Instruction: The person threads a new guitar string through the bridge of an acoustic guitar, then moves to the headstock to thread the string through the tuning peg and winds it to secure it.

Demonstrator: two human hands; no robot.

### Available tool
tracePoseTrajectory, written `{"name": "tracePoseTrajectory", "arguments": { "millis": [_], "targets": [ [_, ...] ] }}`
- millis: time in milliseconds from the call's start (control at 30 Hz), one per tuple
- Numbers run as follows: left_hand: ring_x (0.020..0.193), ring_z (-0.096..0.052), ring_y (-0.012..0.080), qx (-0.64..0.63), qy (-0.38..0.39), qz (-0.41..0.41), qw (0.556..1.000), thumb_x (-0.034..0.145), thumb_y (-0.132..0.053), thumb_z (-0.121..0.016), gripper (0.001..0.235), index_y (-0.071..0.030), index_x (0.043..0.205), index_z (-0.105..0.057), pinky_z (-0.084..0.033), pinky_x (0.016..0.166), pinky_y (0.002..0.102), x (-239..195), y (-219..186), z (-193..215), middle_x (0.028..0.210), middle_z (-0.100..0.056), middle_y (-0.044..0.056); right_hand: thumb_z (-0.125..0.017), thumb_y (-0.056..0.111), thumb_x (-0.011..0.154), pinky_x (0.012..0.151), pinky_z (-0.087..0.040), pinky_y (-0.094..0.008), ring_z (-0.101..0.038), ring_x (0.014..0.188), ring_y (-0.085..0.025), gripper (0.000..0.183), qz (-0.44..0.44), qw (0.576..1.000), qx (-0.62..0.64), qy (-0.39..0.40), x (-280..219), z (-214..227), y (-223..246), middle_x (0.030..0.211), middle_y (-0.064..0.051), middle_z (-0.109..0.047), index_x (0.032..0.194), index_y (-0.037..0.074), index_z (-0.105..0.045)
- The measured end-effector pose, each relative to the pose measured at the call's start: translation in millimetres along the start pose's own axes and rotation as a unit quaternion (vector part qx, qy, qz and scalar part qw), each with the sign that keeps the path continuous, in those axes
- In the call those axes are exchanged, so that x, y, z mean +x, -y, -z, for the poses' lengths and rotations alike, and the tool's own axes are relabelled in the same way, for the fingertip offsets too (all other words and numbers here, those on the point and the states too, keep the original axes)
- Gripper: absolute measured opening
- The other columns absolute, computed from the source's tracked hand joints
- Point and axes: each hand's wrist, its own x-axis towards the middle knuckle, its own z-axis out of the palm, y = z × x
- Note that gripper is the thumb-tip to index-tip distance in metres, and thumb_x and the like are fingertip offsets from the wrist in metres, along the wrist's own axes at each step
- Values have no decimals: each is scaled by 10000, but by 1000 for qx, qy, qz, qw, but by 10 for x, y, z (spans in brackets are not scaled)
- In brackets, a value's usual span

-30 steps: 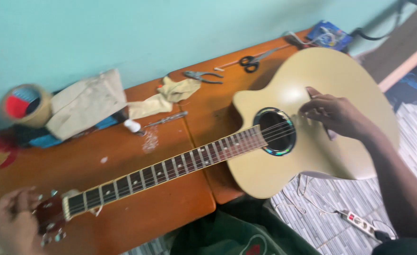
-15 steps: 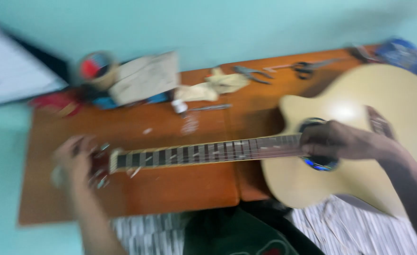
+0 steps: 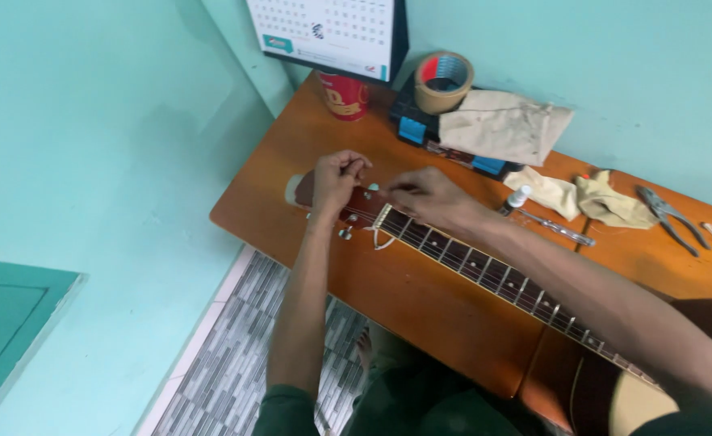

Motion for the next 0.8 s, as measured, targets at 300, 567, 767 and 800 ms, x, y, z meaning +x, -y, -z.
{"name": "tracePoseTrajectory", "arguments": {
  "millis": [300, 567, 767, 800],
  "targets": [
    [475, -469, 45, -127, 0, 7, 992, 993, 37, -566, 218, -35, 885, -741, -397, 439, 156, -4, -400, 138, 609, -583, 41, -668, 73, 940, 631, -598, -363, -744, 740, -261, 169, 99, 965, -241, -15, -472, 180, -187, 803, -135, -760, 1027, 69, -812],
    [471, -461, 52, -128, 7, -6, 992, 988, 54, -550, 229, -22, 873, -733, -369, 441, 159, 47, -397, 149, 600, -570, 42, -635, 75, 969, 555, -597, -364, -741, 717, -284, 157, 132, 949, -286, -6, -521, 177, -191, 825, -151, -723, 974, 40, -788],
    [523, -513, 74, -108, 35, -20, 993, 976, 57, -567, 211, -31, 875, -731, -385, 491, 162, 40, -516, 193, 630, -597, 58, -716, 291, 915, 644, -602, -506, -735, 876, -409, 196, 133, 910, -393, -15, -102, 332, -171, 987, -184, -728, 918, 106, -780],
    [518, -514, 78, -96, 51, -29, 994, 972, 59, -572, 212, -32, 871, -734, -390, 482, 174, 23, -565, 198, 628, -601, 55, -692, 298, 969, 591, -588, -441, -729, 789, -339, 240, 92, 942, -323, -25, 130, 330, -233, 907, -174, -724, 961, 77, -785]
  ]
}}
